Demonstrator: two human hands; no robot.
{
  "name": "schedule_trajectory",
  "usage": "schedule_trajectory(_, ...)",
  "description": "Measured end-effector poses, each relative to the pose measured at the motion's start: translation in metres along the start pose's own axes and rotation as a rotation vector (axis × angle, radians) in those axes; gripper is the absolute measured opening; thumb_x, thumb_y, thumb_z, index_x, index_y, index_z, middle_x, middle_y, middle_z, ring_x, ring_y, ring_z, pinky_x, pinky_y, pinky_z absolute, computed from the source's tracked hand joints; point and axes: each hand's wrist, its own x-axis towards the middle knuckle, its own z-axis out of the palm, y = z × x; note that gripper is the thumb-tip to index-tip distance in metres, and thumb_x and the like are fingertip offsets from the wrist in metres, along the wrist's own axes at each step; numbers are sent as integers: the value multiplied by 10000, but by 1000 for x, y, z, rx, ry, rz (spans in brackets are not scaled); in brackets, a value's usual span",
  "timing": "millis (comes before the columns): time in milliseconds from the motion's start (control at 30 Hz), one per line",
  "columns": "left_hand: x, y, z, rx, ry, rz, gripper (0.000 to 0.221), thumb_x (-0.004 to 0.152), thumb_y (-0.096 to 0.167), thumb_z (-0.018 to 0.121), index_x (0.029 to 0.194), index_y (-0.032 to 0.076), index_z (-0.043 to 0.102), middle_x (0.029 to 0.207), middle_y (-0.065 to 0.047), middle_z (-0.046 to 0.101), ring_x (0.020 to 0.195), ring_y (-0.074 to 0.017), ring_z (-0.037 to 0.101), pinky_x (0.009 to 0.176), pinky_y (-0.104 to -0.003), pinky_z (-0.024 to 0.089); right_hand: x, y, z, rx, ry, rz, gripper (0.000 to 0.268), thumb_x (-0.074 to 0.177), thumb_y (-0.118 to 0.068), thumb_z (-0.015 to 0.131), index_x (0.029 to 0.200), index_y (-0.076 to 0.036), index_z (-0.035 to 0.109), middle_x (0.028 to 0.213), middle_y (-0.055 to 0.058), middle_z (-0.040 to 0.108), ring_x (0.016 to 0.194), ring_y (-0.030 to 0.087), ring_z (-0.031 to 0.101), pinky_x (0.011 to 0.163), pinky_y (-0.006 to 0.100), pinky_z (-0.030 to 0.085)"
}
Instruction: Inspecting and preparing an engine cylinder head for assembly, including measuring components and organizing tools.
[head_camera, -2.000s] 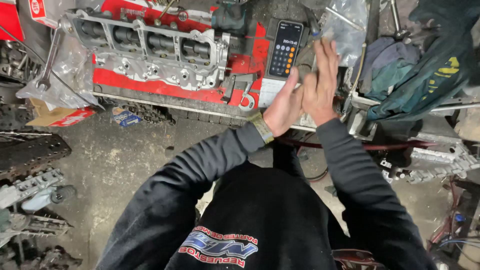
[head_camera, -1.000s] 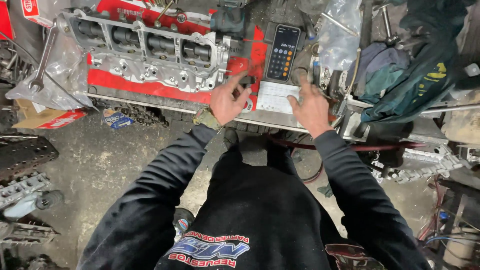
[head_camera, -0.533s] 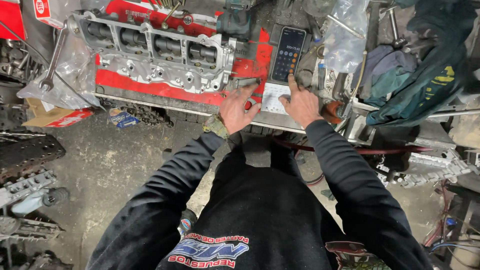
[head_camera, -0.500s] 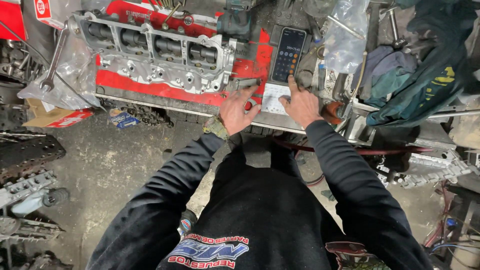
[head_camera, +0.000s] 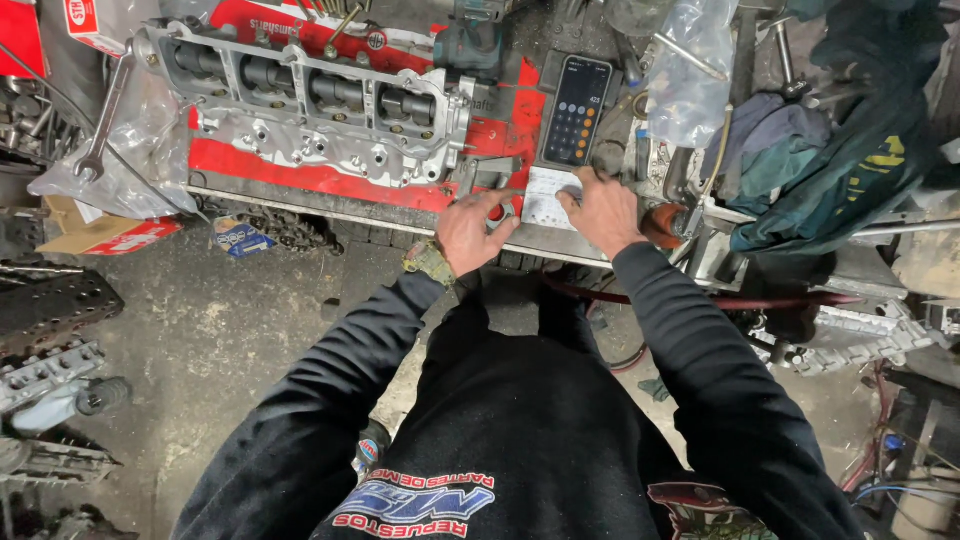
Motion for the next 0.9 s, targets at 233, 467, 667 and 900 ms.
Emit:
schedule_trajectory(233,0,-17,18,54,-44,-16,466,870,405,820,1305,262,734,1083,7,806,1044,-275,766,905,-443,613,10,-1,-29,51,-3,1,584,974,-446,709,1500,-256,539,1135,163,727,991,494,737,846,651,589)
schedule_trajectory(467,20,-30,15,129,125,90,435,883,401,814,1291,272,737,1051,-4,795,1093,-257,745,928,-424,613,5,-12,-38,-16,-65,-80,632,1001,-401,678,1593,-271,497,1067,262,750,967,536,737,864,672,575)
schedule_trajectory(667,80,-3,-64,177,251,390,406,1029,272,715,1388,97,644,1289,-149,711,1390,-349,528,1193,-543,398,12,-25,-41,5,-2,-22,882,1015,-393,688,1678,-33,232,949,301,745,821,527,712,781,603,575)
schedule_trajectory(900,123,-27,-87,457,50,342,984,1021,703,700,1598,-43,418,1610,-264,452,1560,-443,291,1255,-674,-19,44,-23,-42,14,95,-4,973,958,-394,756,1660,31,233,923,259,763,752,483,732,690,519,583)
